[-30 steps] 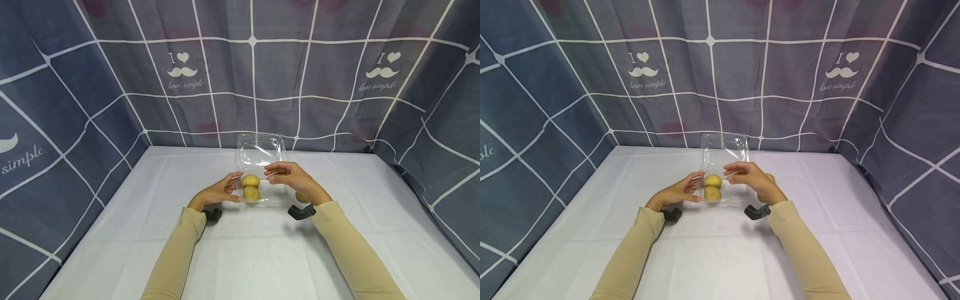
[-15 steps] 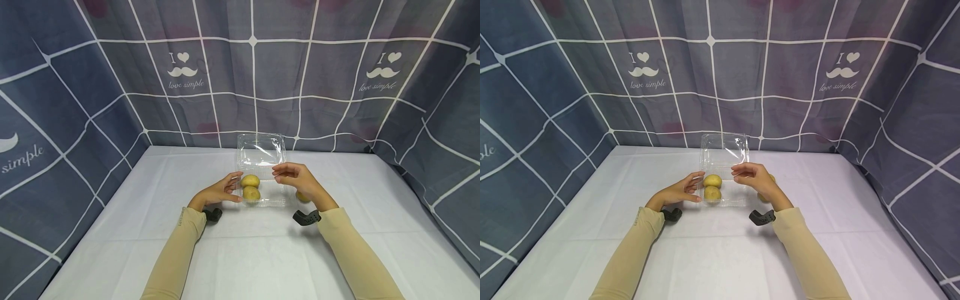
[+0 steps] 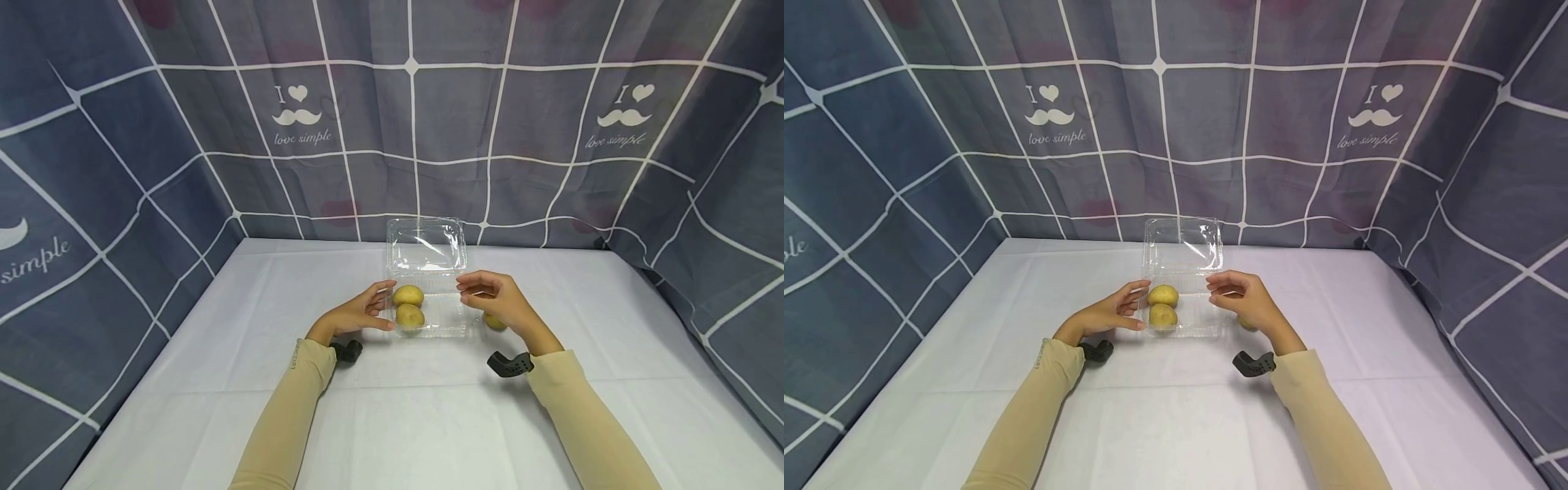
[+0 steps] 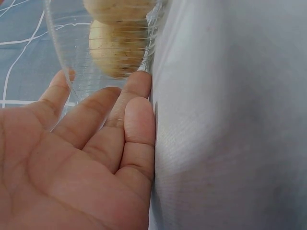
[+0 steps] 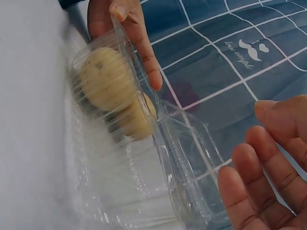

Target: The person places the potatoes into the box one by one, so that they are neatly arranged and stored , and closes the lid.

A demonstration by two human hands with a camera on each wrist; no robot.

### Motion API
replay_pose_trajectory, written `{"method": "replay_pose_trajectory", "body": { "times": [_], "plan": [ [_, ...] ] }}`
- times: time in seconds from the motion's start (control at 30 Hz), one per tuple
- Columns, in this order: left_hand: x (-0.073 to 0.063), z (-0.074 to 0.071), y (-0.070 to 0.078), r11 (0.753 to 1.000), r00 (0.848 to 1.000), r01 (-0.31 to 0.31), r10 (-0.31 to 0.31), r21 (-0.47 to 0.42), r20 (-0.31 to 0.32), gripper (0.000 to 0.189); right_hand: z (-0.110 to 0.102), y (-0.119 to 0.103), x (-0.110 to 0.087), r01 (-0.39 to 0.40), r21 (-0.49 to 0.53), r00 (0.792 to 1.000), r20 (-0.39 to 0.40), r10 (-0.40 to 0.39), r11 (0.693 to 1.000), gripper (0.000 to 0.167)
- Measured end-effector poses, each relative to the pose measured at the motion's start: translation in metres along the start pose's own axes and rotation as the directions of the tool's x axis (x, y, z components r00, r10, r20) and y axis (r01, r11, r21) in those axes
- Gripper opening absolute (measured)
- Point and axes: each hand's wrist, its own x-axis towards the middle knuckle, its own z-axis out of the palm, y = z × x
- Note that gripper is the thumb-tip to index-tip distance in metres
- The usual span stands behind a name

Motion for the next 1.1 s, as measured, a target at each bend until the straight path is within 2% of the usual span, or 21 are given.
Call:
{"method": "replay_pose_trajectory", "body": {
  "times": [0.5,0.87,1.1],
  "plan": [
    [-0.002,0.001,0.001,1.0,1.0,0.001,-0.001,0.004,0.002,0.099,-0.014,0.003,-0.012,0.034,-0.069,0.999,0.008,-0.034,0.997,0.039],
    [0.002,-0.001,-0.003,1.0,1.0,-0.011,0.011,0.005,0.005,0.099,-0.04,0.008,-0.021,-0.028,-0.036,0.998,0.058,0.03,0.999,0.046],
    [0.003,-0.001,-0.003,1.0,1.0,-0.014,0.014,0.02,0.001,0.1,-0.058,0.014,-0.029,-0.064,-0.007,0.998,0.019,0.065,0.998,0.046]
  ]
}}
